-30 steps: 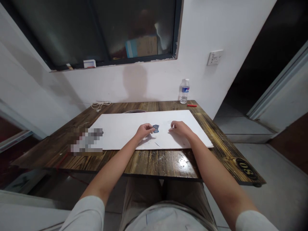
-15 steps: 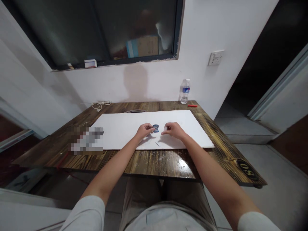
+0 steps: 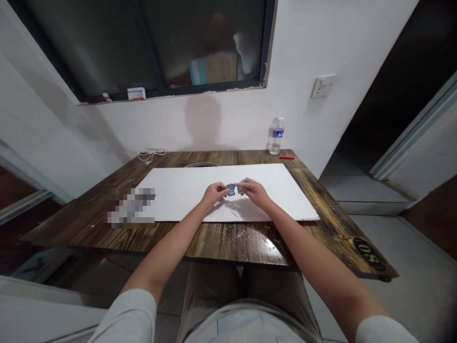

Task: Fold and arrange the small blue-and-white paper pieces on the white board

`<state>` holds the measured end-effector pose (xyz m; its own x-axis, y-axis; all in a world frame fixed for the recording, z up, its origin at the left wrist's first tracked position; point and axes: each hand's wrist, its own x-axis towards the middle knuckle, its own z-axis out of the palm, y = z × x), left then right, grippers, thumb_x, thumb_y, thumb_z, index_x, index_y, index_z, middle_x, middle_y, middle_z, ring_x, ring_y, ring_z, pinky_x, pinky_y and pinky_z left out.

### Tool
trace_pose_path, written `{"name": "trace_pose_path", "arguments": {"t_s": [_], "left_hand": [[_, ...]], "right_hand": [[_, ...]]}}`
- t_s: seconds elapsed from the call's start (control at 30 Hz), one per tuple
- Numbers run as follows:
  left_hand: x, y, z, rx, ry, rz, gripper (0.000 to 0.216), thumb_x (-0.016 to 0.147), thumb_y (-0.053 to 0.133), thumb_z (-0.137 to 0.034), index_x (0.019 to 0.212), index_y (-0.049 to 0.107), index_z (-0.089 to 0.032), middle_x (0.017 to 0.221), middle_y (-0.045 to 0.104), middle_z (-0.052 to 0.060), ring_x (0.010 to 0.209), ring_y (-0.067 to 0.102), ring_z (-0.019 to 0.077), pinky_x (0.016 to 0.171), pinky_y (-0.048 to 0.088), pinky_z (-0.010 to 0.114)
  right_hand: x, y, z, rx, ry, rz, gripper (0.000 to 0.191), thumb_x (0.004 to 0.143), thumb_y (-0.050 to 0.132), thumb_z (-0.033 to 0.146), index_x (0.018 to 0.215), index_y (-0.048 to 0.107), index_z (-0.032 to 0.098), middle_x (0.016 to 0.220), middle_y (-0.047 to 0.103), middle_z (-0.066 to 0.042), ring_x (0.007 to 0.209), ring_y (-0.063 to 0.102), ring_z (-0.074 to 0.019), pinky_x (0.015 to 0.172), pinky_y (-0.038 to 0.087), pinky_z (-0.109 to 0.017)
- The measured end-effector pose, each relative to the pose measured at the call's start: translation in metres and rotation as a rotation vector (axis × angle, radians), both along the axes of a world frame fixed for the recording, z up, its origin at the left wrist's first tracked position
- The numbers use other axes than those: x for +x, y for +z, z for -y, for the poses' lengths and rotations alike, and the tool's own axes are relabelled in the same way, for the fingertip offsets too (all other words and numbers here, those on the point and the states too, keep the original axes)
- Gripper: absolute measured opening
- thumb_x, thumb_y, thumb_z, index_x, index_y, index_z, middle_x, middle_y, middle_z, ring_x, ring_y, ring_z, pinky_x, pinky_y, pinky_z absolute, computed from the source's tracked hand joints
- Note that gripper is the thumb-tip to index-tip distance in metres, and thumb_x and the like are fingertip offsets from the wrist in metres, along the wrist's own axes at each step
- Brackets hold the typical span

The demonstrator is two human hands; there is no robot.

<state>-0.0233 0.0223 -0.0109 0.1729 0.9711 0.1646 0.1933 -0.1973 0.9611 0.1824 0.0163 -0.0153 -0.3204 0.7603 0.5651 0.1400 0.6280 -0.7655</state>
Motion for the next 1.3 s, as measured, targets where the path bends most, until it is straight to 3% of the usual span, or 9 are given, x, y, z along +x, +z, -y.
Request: {"name": "trace_pose_path", "arguments": {"t_s": [0.1,0.2,0.37,0.5,0.8,1.03,1.3], "left_hand": [[0.000,0.001,0.001,0.003,-0.015,-0.003,0.035,0.060,0.080,-0.044,0.069,0.060,-0.016,0.060,0.060,-0.001,0.053,0.052,0.0109,0.051,0.036,0.023],[0.000,0.002,0.002,0.002,-0.035,-0.024,0.036,0.061,0.079,-0.045,0.070,0.061,-0.015,0.059,0.059,-0.001,0.051,0.049,0.0096,0.049,0.033,0.022],[0.001,0.005,0.005,0.001,-0.107,-0.025,0.040,0.058,0.081,-0.047,0.068,0.061,-0.014,0.061,0.062,0.001,0.053,0.051,0.0098,0.051,0.033,0.022],[0.002,0.007,0.007,0.003,-0.163,-0.015,0.041,0.057,0.083,-0.047,0.067,0.062,-0.014,0.061,0.062,0.001,0.056,0.054,0.0111,0.055,0.037,0.023],[0.001,0.006,0.010,-0.068,-0.253,0.018,0.041,0.055,0.086,-0.044,0.068,0.063,-0.014,0.065,0.064,0.001,0.058,0.056,0.0114,0.057,0.040,0.023],[-0.001,0.004,0.009,-0.111,-0.331,0.017,0.041,0.054,0.087,-0.043,0.070,0.065,-0.012,0.064,0.065,0.002,0.056,0.057,0.0112,0.055,0.040,0.022],[-0.001,0.005,0.010,-0.120,-0.405,0.027,0.037,0.056,0.088,-0.040,0.071,0.068,-0.012,0.068,0.068,0.003,0.062,0.060,0.0123,0.062,0.045,0.024]], "right_hand": [[-0.004,-0.006,-0.001,-0.047,-0.006,-0.065,0.031,0.083,0.061,0.044,0.104,0.075,0.025,0.084,0.064,-0.004,0.069,0.062,-0.0152,0.066,0.055,-0.033],[-0.007,-0.010,-0.001,-0.168,-0.051,-0.167,0.044,0.072,0.072,0.046,0.108,0.072,0.022,0.073,0.066,-0.001,0.065,0.062,-0.0157,0.067,0.054,-0.034],[-0.007,-0.006,0.002,-0.347,-0.159,-0.244,0.040,0.057,0.082,0.052,0.071,0.070,0.017,0.062,0.066,-0.003,0.058,0.060,-0.0158,0.058,0.049,-0.029],[-0.006,-0.002,0.004,-0.422,-0.196,-0.225,0.043,0.053,0.083,0.055,0.065,0.066,0.017,0.057,0.063,-0.001,0.053,0.055,-0.0135,0.053,0.044,-0.027],[-0.011,-0.005,0.001,-0.398,-0.117,-0.100,0.049,0.049,0.082,0.050,0.082,0.066,0.017,0.063,0.060,0.003,0.060,0.054,-0.0131,0.058,0.042,-0.026],[-0.009,-0.005,0.004,-0.472,-0.047,0.010,0.043,0.048,0.082,0.050,0.063,0.061,0.017,0.060,0.059,0.002,0.056,0.050,-0.0111,0.054,0.036,-0.024],[-0.006,-0.001,0.010,-0.473,-0.059,0.105,0.046,0.047,0.082,0.050,0.055,0.049,0.019,0.050,0.050,0.006,0.051,0.042,-0.0090,0.049,0.029,-0.022]]}}
